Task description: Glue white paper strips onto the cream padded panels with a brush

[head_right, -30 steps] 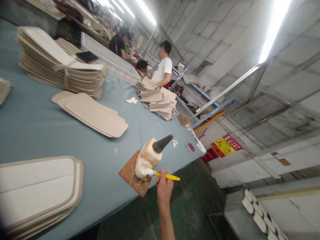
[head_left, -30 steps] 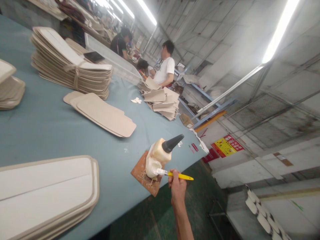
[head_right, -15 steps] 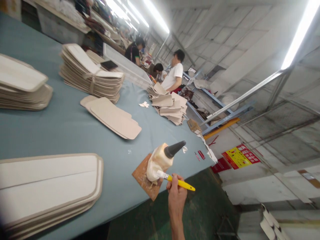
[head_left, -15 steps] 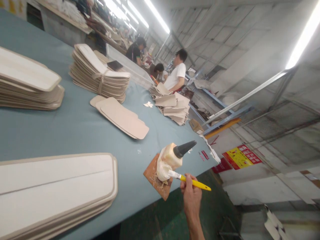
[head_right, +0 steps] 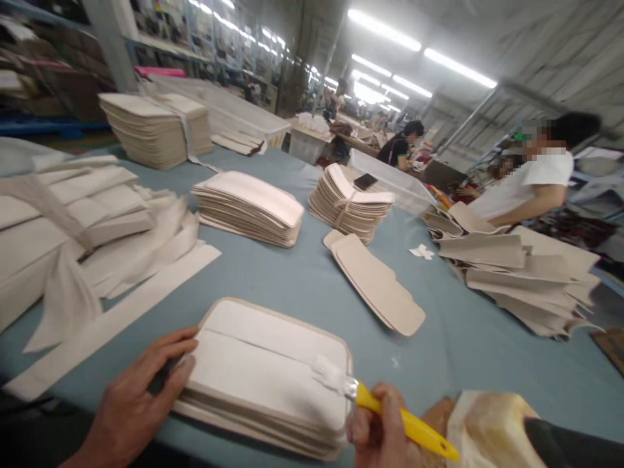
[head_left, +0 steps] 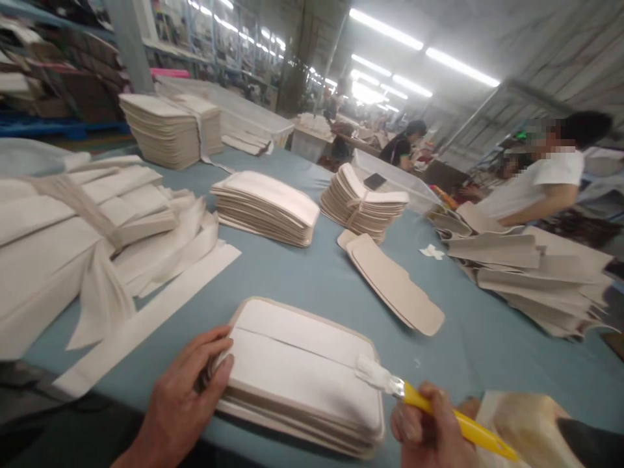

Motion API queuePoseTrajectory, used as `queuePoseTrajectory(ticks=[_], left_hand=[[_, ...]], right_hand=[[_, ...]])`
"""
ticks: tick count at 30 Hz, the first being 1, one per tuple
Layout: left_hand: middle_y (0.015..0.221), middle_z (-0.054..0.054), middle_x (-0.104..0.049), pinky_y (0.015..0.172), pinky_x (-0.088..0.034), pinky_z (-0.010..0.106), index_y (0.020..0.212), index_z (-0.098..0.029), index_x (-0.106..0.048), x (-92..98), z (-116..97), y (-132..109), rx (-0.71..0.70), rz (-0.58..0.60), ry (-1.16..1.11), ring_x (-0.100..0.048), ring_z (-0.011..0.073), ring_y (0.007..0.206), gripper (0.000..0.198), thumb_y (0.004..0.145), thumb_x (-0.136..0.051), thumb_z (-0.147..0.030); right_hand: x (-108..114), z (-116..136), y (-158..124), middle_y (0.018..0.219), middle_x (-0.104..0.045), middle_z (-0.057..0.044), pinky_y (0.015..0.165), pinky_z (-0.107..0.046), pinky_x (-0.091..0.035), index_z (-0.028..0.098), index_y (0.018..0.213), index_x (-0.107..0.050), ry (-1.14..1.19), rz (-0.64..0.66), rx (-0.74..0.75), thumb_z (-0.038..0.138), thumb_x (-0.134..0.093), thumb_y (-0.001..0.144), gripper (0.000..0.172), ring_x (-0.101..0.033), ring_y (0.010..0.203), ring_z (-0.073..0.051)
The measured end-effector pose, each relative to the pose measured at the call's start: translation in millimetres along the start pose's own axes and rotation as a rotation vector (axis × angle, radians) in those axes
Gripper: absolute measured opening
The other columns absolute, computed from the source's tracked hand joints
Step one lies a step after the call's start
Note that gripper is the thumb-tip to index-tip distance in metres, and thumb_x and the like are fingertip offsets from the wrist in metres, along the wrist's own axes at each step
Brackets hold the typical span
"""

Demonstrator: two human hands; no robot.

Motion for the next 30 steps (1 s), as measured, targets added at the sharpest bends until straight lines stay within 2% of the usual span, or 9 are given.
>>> queuePoseTrajectory(ticks=[4, 6, 8, 14, 23, 30], left_hand=[[0.116, 0.005, -0.078, 0.093, -0.062, 0.030, 0.108, -0.024, -0.068, 2.7, -3, -4, 0.018, -0.035, 0.019, -0.078, 0.0194, 0.102, 0.016, 0.100, -0.059, -0.035], [0.117, 0.006, -0.078, 0.094, -0.062, 0.033, 0.110, -0.024, -0.067, 2.9, -3, -4, 0.010, -0.041, 0.029, -0.077, 0.0216, 0.102, 0.017, 0.099, -0.061, -0.034], [0.118, 0.006, -0.078, 0.095, -0.062, 0.035, 0.112, -0.024, -0.067, 3.1, -4, -3, -0.012, -0.033, 0.016, -0.077, 0.0223, 0.103, 0.018, 0.097, -0.063, -0.033], [0.121, 0.007, -0.076, 0.098, -0.059, 0.034, 0.112, -0.023, -0.066, 4.7, -12, 3, -0.087, 0.029, -0.080, -0.073, 0.0212, 0.110, 0.018, 0.095, -0.064, -0.023], [0.119, 0.006, -0.076, 0.099, -0.057, 0.035, 0.111, -0.022, -0.066, 2.4, -11, 4, -0.069, 0.024, -0.087, -0.073, 0.0203, 0.109, 0.016, 0.096, -0.062, -0.020], [0.119, 0.007, -0.075, 0.099, -0.057, 0.035, 0.111, -0.022, -0.066, 3.7, -12, 2, -0.078, 0.014, -0.089, -0.072, 0.0200, 0.110, 0.017, 0.097, -0.060, -0.016]], right_hand=[[-88, -10, -23, 0.049, -0.048, 0.011, 0.049, -0.019, -0.033, 0.022, 0.093, -0.059, -0.003, 0.032, -0.026, 0.064, -0.075, 0.087, 0.045, -0.042, 0.045, -0.007], [-117, -10, -29, 0.049, -0.047, 0.011, 0.049, -0.019, -0.033, 0.022, 0.091, -0.059, -0.042, 0.079, -0.034, 0.069, -0.074, 0.085, 0.050, -0.041, 0.046, -0.007], [-133, -11, -29, 0.048, -0.045, 0.011, 0.049, -0.020, -0.034, 0.021, 0.090, -0.059, -0.063, 0.119, -0.056, 0.073, -0.075, 0.081, 0.055, -0.040, 0.046, -0.008], [-142, -21, -31, 0.048, -0.045, 0.012, 0.047, -0.018, -0.031, 0.021, 0.090, -0.060, -0.096, 0.120, -0.134, 0.077, -0.079, 0.073, 0.062, -0.037, 0.045, -0.007], [-154, -25, -37, 0.047, -0.046, 0.010, 0.046, -0.018, -0.031, 0.021, 0.087, -0.060, -0.156, 0.176, -0.129, 0.076, -0.076, 0.078, 0.058, -0.037, 0.046, -0.008], [-152, -24, -36, 0.049, -0.048, 0.010, 0.047, -0.019, -0.032, 0.020, 0.093, -0.061, -0.177, 0.201, -0.093, 0.073, -0.073, 0.084, 0.055, -0.038, 0.046, -0.008]])
Point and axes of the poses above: each hand's wrist, its own y-axis towards the middle knuckle, its own x-axis out of the back of the hand, z = x × y, the point moved 5 cm from there along y, towards the middle knuckle
